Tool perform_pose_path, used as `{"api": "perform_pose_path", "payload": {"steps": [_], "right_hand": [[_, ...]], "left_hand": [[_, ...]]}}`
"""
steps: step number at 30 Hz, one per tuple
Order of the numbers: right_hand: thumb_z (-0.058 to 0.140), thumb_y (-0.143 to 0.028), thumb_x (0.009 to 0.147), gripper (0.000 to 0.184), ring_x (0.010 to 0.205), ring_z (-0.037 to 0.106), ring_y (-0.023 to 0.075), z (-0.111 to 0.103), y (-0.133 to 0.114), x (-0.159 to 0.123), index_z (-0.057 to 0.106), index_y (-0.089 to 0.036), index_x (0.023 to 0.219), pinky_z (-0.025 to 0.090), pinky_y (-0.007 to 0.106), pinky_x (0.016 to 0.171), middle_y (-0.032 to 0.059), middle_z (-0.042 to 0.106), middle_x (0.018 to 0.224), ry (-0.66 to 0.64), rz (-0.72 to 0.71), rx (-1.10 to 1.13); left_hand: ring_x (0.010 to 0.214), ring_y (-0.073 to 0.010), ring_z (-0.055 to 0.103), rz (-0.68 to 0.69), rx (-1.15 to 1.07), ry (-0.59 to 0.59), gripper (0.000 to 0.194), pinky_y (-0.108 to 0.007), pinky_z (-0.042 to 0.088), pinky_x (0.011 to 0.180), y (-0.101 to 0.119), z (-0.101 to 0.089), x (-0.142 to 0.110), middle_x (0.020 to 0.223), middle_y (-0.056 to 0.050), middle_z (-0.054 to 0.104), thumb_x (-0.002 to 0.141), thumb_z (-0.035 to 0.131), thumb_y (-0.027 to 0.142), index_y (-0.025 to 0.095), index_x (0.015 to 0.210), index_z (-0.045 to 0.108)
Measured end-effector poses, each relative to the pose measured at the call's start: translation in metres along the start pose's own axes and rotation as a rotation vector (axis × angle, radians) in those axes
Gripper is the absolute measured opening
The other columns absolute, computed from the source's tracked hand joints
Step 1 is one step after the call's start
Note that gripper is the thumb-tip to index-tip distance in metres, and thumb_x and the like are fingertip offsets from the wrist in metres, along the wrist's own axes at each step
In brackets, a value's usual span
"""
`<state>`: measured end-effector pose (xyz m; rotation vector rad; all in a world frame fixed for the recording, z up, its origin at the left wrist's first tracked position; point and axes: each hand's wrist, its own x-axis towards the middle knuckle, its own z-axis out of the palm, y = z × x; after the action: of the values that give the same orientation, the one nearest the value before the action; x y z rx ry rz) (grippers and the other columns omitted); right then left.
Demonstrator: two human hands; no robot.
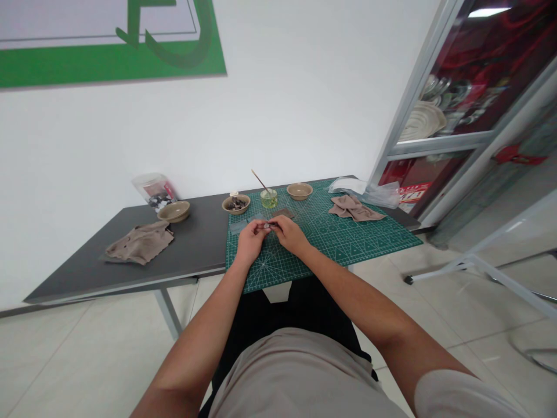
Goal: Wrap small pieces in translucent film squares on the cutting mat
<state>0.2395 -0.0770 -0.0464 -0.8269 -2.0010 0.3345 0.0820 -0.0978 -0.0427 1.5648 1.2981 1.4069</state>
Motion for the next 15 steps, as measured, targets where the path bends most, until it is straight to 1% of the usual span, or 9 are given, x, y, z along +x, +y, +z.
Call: {"api": "perform_pose_path", "payload": {"steps": [4,8,15], "right_hand": [[0.048,-0.015,0.092,0.017,0.095,0.060,0.0189,-0.0016,0.0018,0.0014,0.061,-0.018,0.102,0.048,0.034,0.087,0.0081,0.063,0.099,-0.023,0.008,0.049],[0.049,-0.018,0.092,0.013,0.094,0.060,0.0190,-0.0019,0.0030,0.0016,0.060,-0.017,0.100,0.048,0.034,0.086,0.0081,0.063,0.098,-0.025,0.011,0.060],[0.054,-0.019,0.089,0.008,0.091,0.060,0.0194,-0.0009,0.0044,0.0011,0.058,-0.018,0.096,0.047,0.033,0.084,0.0072,0.063,0.095,-0.009,0.029,0.049]], "left_hand": [[0.066,-0.0146,0.059,-0.001,0.045,-0.025,0.015,-0.027,0.047,0.066,-0.0001,-0.0013,-0.0004,0.072,0.001,0.066,0.074,0.064,0.024,0.019,0.088,0.068],[0.061,-0.0133,0.054,0.002,0.085,-0.032,0.012,-0.026,0.043,0.063,0.0017,-0.0009,-0.0012,0.066,0.003,0.061,0.076,0.063,0.024,0.020,0.086,0.066],[0.064,-0.0143,0.054,0.033,0.104,-0.027,0.012,-0.026,0.042,0.064,0.0043,-0.0011,-0.0029,0.066,0.003,0.060,0.075,0.062,0.023,0.020,0.086,0.066]]}}
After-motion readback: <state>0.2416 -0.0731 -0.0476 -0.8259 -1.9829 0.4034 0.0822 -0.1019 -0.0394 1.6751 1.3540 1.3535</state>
